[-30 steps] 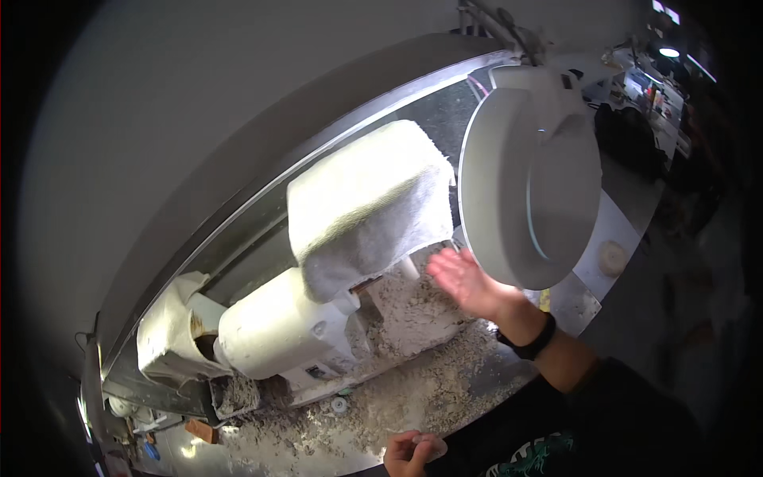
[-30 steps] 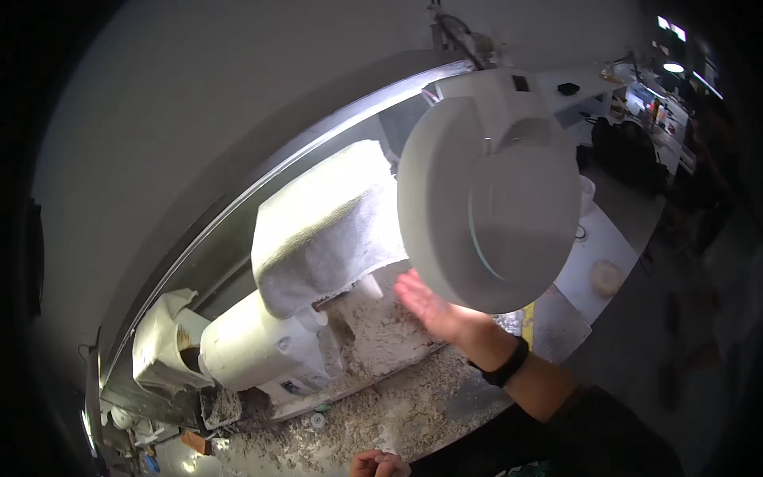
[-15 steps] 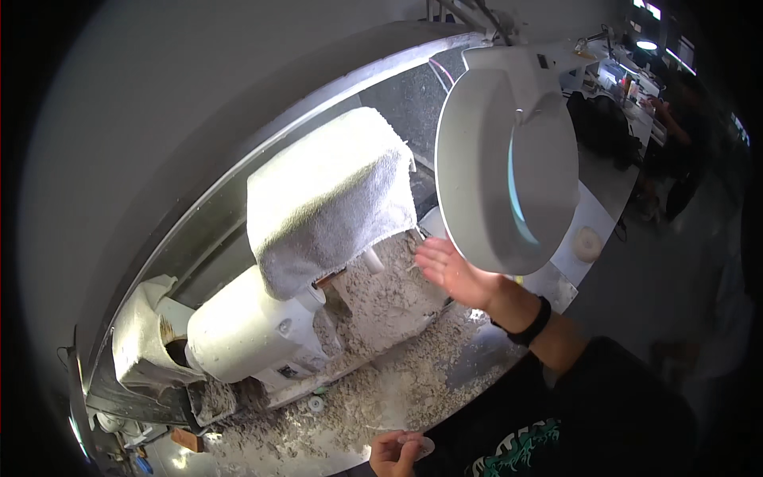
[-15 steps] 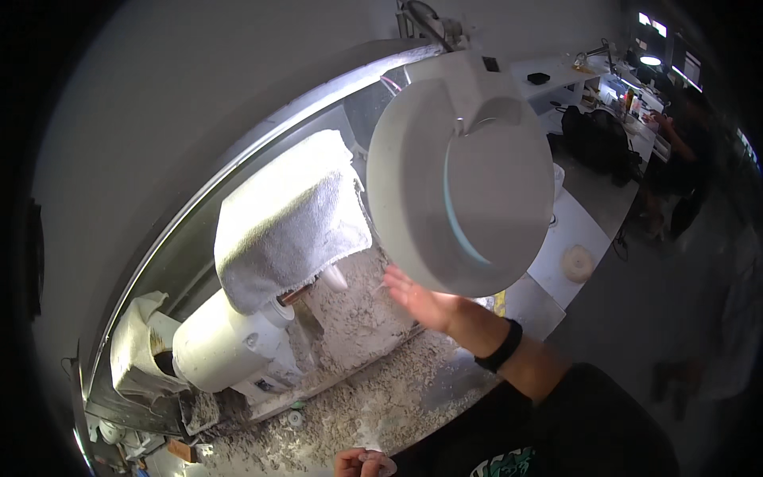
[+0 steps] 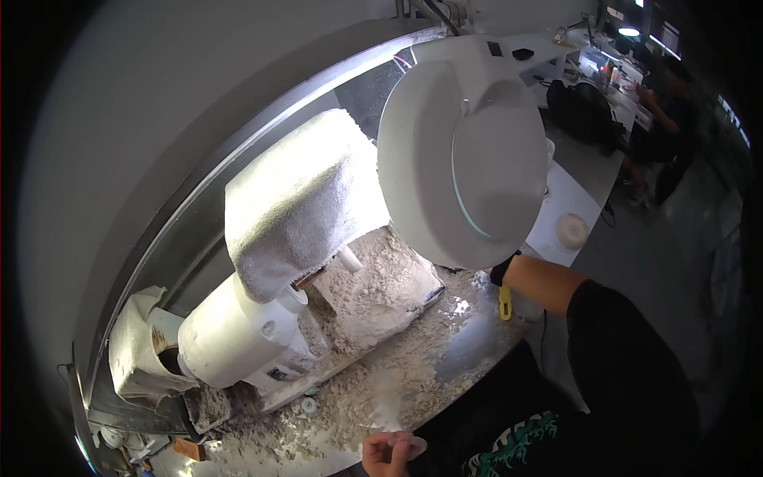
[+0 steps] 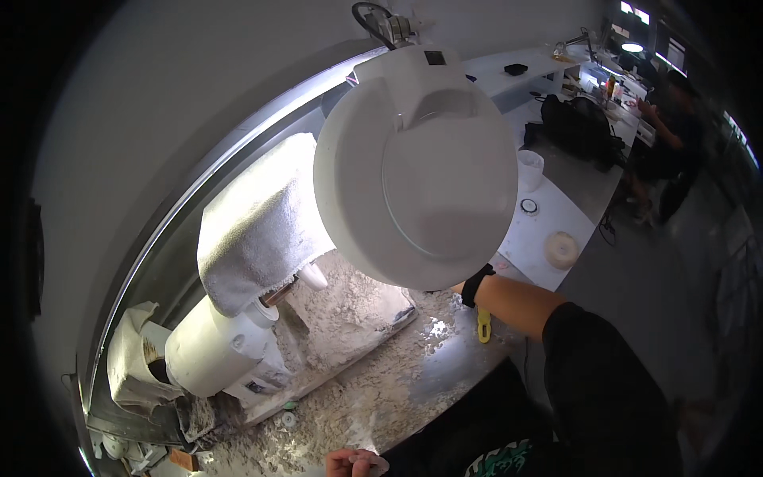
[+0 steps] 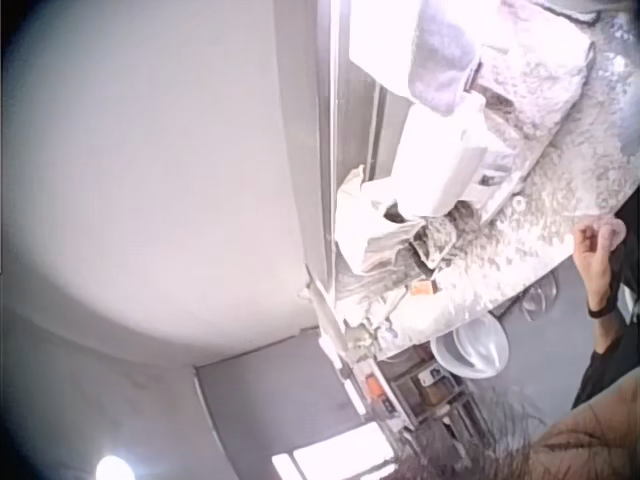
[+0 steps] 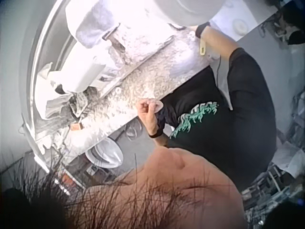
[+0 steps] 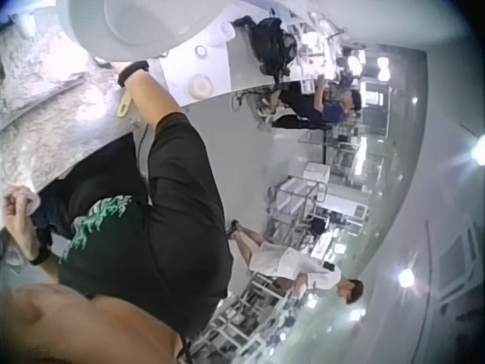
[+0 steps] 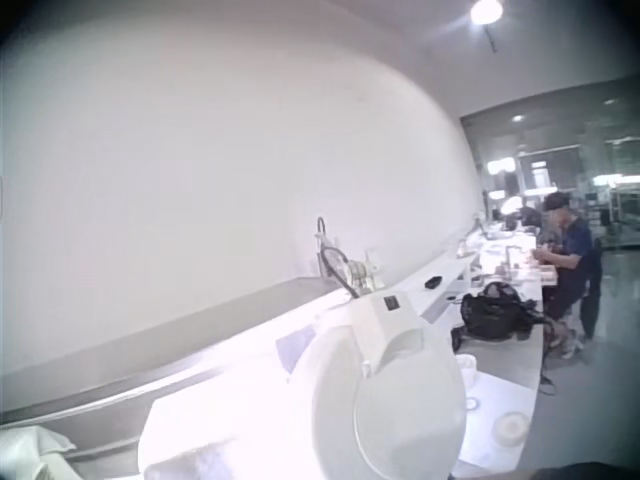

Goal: The person walks to a workstation, picks up a dental appliance, and holds it against a rotating grinding wheel. They repeatedly turn the appliance to grind different edges, occasionally wiping it with their fingers and brushing debris off the work surface.

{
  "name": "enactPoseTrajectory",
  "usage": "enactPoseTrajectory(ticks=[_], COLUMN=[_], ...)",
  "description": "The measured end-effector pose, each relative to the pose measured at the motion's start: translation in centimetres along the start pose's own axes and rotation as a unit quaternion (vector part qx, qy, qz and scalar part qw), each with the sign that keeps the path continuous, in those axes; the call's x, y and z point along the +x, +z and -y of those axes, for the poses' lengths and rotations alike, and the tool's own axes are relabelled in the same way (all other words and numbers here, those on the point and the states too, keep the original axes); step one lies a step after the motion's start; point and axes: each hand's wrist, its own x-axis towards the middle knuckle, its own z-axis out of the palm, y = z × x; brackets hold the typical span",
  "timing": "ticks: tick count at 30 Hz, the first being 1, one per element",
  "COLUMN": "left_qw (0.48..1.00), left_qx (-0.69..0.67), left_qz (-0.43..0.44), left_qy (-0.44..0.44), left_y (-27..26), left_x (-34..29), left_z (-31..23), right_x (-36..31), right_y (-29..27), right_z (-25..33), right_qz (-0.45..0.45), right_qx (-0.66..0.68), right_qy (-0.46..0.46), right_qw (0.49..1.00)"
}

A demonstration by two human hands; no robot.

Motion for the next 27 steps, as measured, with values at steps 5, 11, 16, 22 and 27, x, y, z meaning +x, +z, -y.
enactPoseTrajectory(ticks=[5, 11, 16, 22, 27], left_qw=[0.991, 0.942, 0.793, 0.651, 0.737], left_qx=[-0.059, 0.250, 0.470, 0.618, 0.567], left_qz=[0.124, 0.213, 0.237, 0.352, 0.256], left_qy=[0.007, 0.075, 0.306, 0.264, 0.264], left_y=[1.7, 6.9, 18.1, 25.0, 25.8], left_x=[0.5, 4.0, 9.4, 11.7, 11.1], left_z=[-0.1, -1.1, -4.6, -3.5, -3.6], right_x=[0.1, 0.2, 2.0, 2.4, 1.0], right_y=[1.5, 1.2, 4.1, 4.7, 4.9], right_z=[-0.7, 5.9, 5.4, 5.0, 4.6], right_qz=[0.020, 0.076, 0.070, -0.069, -0.095], right_qx=[-0.042, -0.342, -0.664, -0.633, -0.573], right_qy=[-0.005, -0.062, -0.058, -0.001, -0.017], right_qw=[0.999, 0.935, 0.742, 0.771, 0.814])
